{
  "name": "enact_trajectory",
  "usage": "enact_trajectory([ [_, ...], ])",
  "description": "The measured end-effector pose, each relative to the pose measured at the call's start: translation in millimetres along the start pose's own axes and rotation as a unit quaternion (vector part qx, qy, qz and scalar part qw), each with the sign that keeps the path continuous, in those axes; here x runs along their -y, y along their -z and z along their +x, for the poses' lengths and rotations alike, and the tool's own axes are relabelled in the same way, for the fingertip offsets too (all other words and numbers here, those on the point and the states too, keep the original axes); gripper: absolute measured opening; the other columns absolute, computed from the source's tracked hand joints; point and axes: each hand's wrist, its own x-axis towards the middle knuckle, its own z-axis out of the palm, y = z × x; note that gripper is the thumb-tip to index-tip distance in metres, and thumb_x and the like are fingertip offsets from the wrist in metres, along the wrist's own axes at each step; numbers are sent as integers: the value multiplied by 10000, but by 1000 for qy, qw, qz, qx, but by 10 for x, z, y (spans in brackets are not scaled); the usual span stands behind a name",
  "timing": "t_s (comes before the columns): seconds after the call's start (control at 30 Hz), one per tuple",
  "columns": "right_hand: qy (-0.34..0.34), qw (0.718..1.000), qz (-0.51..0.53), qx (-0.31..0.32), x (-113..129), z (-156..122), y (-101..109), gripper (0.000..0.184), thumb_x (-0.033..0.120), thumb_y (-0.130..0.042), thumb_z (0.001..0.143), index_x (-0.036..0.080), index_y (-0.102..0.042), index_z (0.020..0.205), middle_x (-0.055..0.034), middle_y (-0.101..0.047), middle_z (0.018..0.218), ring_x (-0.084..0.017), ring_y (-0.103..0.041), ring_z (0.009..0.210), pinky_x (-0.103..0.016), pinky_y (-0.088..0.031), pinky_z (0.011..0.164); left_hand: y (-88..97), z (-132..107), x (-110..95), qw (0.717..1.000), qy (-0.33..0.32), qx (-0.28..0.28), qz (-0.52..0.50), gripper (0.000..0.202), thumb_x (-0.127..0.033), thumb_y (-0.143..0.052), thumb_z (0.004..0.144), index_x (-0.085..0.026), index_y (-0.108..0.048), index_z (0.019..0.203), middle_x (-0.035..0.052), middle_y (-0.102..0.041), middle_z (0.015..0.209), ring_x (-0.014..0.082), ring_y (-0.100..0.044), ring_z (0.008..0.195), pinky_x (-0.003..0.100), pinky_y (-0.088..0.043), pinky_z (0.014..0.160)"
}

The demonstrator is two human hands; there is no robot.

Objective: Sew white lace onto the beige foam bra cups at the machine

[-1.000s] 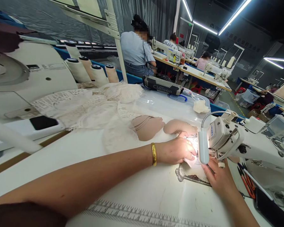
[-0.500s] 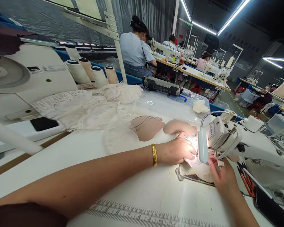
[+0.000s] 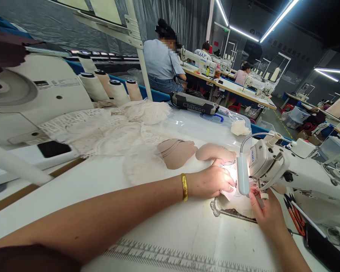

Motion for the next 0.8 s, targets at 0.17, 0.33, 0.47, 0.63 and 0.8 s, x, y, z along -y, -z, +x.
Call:
enact_trajectory([
  [0.17,-11,1000,11,8,22,-10,16,156,299,-476,1038,239,-616,1008,-134,-686,1018,-298,-680,963,-411,-582,715,-32,-5,17,1000,0,-6,1,373,-1,-547,779,-260,-702,998,18,-753,1134,237,-631,992,494,-272,995],
  [0.33,-18,1000,14,-2,4,-29,-5,159,332,-489,1034,233,-614,1035,-123,-701,983,-280,-691,899,-381,-578,675,-57,-8,9,999,6,-21,25,249,-77,-599,836,-250,-699,985,34,-748,1057,229,-617,909,482,-294,968],
  [0.47,16,1000,-12,0,-2,-25,-6,198,355,-479,1038,229,-631,1051,-82,-712,898,-259,-693,822,-362,-557,692,-70,-24,-21,998,-1,-30,50,136,-119,-665,819,-228,-681,899,25,-736,994,227,-618,886,497,-305,977],
  [0.63,52,996,-16,71,56,-16,23,198,314,-458,1049,242,-630,1114,-34,-694,844,-220,-662,758,-310,-500,653,-75,-60,-118,993,-31,-50,102,53,-163,-680,836,-205,-649,826,11,-696,855,206,-593,786,534,-312,991],
  [0.8,110,980,16,167,136,-3,48,217,240,-433,1052,262,-645,1093,-37,-662,912,-197,-642,798,-308,-496,727,-59,-95,-281,986,-57,-78,136,201,-135,-622,857,-178,-543,677,-16,-598,706,139,-460,608,473,-352,874],
])
